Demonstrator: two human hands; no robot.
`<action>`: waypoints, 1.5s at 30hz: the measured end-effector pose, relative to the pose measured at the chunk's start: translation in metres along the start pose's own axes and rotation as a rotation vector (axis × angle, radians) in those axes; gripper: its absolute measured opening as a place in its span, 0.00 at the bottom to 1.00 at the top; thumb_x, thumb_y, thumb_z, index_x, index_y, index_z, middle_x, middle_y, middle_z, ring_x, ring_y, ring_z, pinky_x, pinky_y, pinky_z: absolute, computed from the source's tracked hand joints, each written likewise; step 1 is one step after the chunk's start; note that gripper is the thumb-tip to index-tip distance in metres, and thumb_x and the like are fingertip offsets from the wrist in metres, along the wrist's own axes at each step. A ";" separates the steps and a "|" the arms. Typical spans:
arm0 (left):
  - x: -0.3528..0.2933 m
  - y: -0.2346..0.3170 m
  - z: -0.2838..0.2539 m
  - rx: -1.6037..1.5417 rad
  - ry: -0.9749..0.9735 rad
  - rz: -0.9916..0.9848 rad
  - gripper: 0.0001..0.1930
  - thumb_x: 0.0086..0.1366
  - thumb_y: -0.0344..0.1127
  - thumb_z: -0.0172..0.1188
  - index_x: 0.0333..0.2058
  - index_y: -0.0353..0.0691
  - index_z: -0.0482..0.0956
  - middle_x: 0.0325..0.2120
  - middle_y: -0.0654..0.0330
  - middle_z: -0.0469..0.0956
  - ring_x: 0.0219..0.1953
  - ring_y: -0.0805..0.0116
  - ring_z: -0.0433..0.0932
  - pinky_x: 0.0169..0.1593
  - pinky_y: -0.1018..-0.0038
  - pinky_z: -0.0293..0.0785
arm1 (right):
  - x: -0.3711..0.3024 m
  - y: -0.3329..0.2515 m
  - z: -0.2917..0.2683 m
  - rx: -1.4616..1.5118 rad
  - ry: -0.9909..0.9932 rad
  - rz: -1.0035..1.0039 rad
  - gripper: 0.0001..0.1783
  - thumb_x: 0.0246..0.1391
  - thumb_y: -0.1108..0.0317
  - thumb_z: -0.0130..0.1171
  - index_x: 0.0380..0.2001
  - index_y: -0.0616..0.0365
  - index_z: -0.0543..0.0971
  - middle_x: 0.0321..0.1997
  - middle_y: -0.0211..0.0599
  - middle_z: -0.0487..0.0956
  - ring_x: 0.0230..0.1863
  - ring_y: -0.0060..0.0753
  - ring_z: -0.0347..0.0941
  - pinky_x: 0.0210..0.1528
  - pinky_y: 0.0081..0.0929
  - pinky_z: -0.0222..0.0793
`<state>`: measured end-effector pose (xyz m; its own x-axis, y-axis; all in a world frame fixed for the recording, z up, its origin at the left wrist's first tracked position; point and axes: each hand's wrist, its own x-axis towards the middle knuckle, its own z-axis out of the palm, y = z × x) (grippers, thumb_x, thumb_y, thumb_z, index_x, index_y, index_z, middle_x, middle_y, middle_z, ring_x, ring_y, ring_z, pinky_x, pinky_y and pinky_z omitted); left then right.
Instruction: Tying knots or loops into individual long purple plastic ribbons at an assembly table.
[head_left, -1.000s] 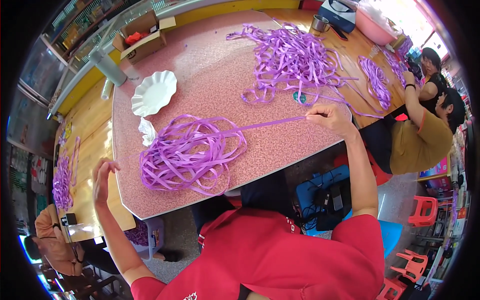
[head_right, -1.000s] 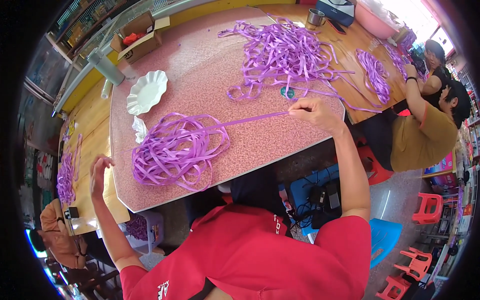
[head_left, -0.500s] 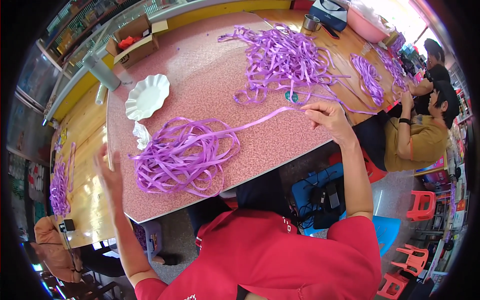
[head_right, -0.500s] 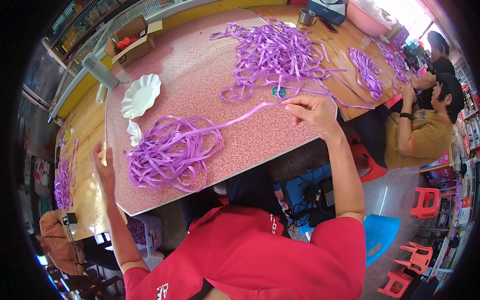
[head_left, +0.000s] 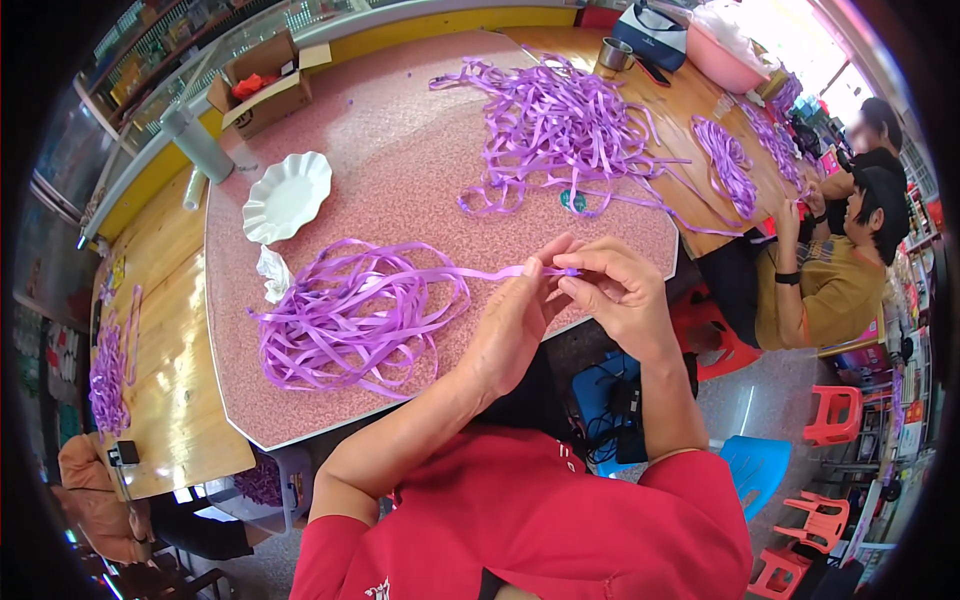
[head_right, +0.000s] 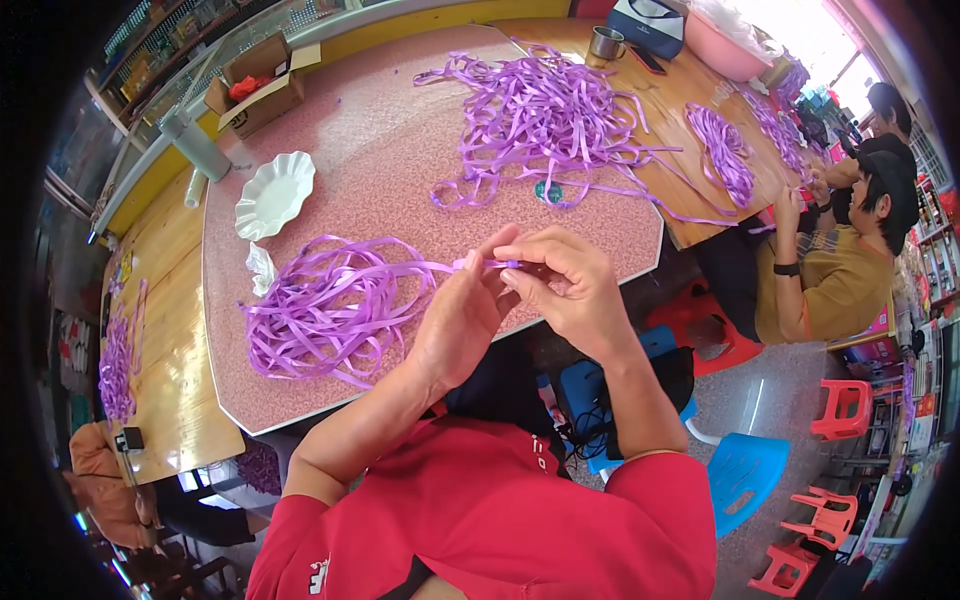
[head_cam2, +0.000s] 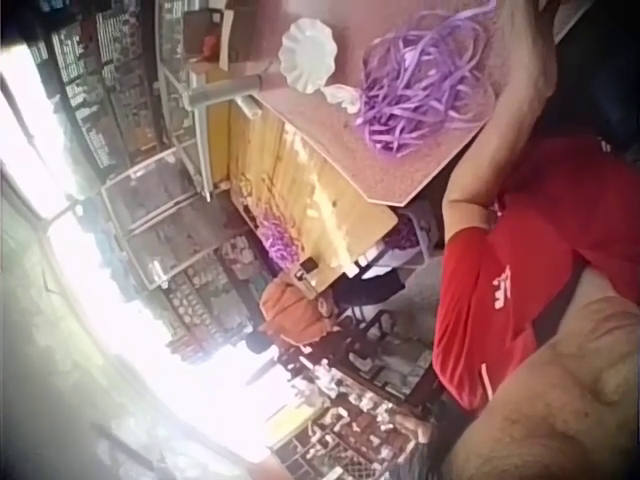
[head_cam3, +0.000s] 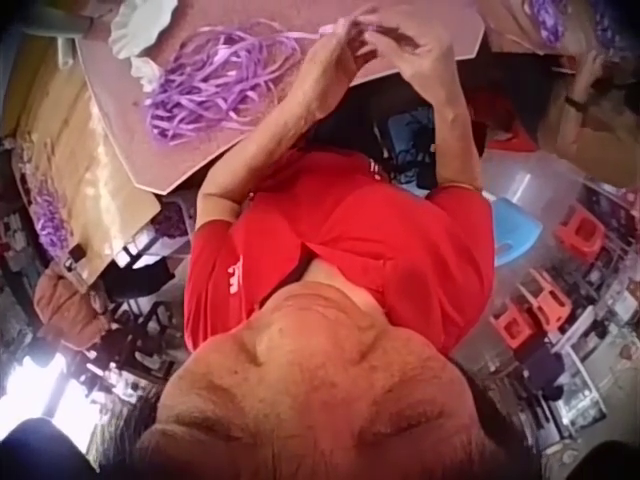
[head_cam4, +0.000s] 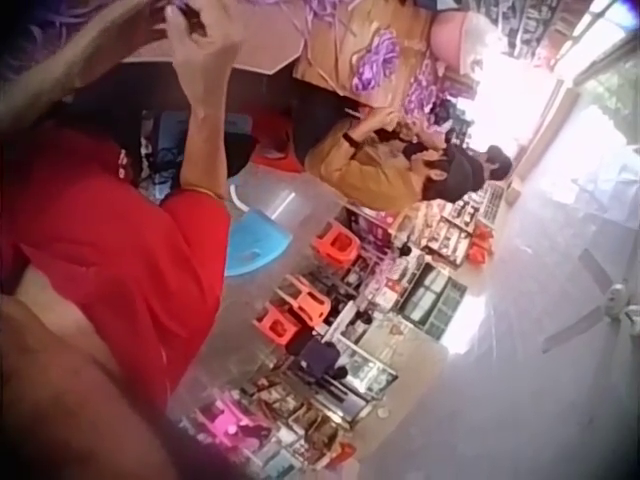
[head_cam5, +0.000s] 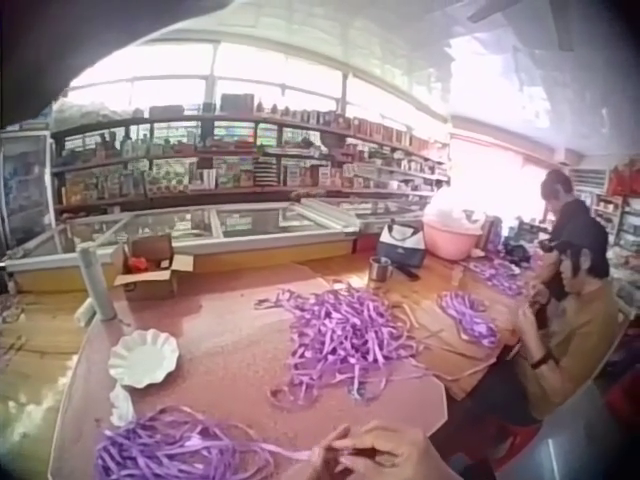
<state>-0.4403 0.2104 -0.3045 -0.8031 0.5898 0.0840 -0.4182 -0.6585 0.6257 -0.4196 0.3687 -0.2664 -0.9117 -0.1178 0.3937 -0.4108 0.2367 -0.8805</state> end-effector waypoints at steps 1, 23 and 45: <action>-0.001 0.001 0.000 0.001 0.001 0.000 0.30 0.75 0.51 0.42 0.67 0.37 0.59 0.64 0.56 0.64 0.65 0.65 0.64 0.68 0.65 0.56 | -0.001 0.003 0.005 0.002 0.000 0.000 0.14 0.54 0.84 0.61 0.45 0.66 0.81 0.45 0.38 0.76 0.42 0.25 0.76 0.43 0.20 0.75; -0.092 0.150 -0.161 -0.031 0.587 0.620 0.22 0.76 0.41 0.42 0.58 0.30 0.67 0.53 0.46 0.75 0.55 0.52 0.76 0.61 0.59 0.72 | -0.030 0.155 -0.158 1.073 0.554 -0.070 0.27 0.62 0.79 0.51 0.64 0.68 0.63 0.46 0.42 0.76 0.36 0.27 0.69 0.47 0.26 0.72; -0.058 0.086 -0.048 0.960 0.294 0.270 0.14 0.76 0.33 0.46 0.49 0.28 0.75 0.26 0.63 0.76 0.28 0.75 0.73 0.35 0.77 0.73 | 0.065 -0.014 0.093 -0.111 -0.194 -0.383 0.13 0.53 0.80 0.61 0.42 0.59 0.84 0.33 0.32 0.77 0.28 0.20 0.71 0.26 0.18 0.63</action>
<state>-0.4504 0.0972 -0.2926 -0.9455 0.2563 0.2011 0.2010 -0.0266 0.9792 -0.4722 0.2684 -0.2531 -0.6792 -0.3931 0.6198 -0.7268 0.2421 -0.6428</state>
